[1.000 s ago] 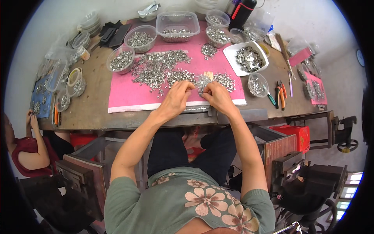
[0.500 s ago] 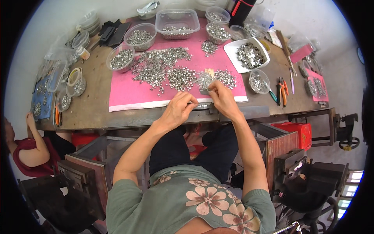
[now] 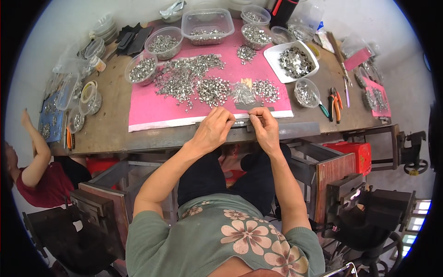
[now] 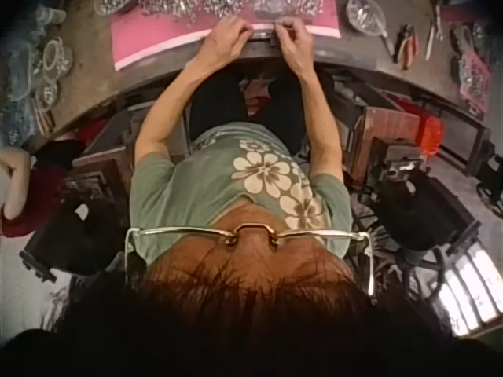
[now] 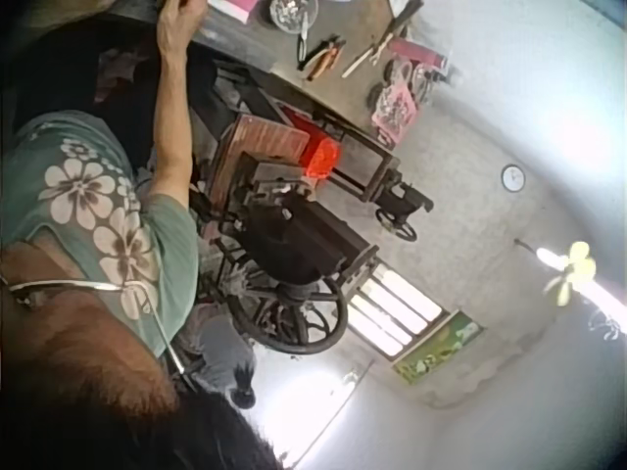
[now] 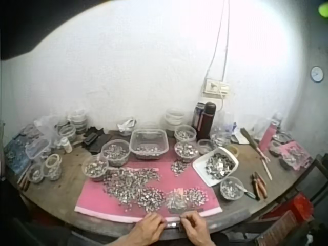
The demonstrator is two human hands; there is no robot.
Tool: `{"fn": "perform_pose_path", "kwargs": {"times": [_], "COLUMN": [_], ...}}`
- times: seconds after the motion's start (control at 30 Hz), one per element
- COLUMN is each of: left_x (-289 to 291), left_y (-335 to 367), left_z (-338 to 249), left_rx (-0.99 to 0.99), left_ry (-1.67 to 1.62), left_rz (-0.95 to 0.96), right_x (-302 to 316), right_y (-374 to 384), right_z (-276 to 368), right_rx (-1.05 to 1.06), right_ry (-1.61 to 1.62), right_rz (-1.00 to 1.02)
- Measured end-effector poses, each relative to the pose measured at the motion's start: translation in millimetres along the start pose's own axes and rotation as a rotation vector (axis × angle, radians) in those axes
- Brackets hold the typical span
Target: The person arranges small metal pieces into a metal strip holder by hand, then places the holder into a manual press machine and turns the wheel to press them.
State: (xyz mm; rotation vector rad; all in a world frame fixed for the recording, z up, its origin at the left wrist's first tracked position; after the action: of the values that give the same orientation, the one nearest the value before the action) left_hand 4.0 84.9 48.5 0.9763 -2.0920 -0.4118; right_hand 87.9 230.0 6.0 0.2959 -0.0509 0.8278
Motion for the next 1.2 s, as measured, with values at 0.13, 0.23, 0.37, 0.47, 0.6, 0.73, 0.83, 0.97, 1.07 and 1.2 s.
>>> {"fn": "perform_pose_path", "kwargs": {"times": [0.13,0.23,0.37,0.47,0.6,0.73,0.83,0.97,1.07,1.2], "left_x": [-1,-2,4,5,1,8,7,8,6,-10], "left_y": [1,0,-1,-3,-5,-3,-5,-1,12,38], "left_z": [-4,-20,-28,-24,-6,-6,-10,-8,3,17], "left_rx": [-0.002,-0.118,-0.154,-0.117,0.026,0.054,-0.011,-0.02,-0.008,-0.087], "left_ry": [0.005,0.139,0.174,0.187,0.118,0.065,0.086,0.118,0.155,0.27], "left_rz": [-0.008,-0.013,-0.122,-0.151,-0.131,-0.199,-0.17,-0.104,-0.083,-0.028], "right_x": [0,-7,-17,-19,-21,-23,-25,-26,-29,-24], "right_y": [-1,-5,-10,-11,-11,-12,-13,-18,-24,-24], "right_z": [7,15,26,29,35,37,42,52,61,57], "right_rx": [0.05,0.093,0.212,0.257,0.323,0.35,0.392,0.506,0.6,0.585], "right_ry": [0.015,-0.024,-0.161,-0.192,-0.236,-0.252,-0.289,-0.381,-0.441,-0.398], "right_rz": [-0.053,-0.044,-0.003,0.001,0.01,0.012,0.016,-0.024,-0.03,0.001]}}
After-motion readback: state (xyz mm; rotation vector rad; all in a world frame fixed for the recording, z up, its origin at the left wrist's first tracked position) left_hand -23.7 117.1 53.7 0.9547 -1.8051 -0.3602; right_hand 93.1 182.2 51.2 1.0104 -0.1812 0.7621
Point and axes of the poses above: each hand's wrist, its own y-axis towards the middle knuckle, its own x-axis out of the back of the hand, z = x × y, the point moved 10 cm from there along y, towards the middle knuckle, and after that the axes turned 9 degrees about -z, right-handed, at the moved point
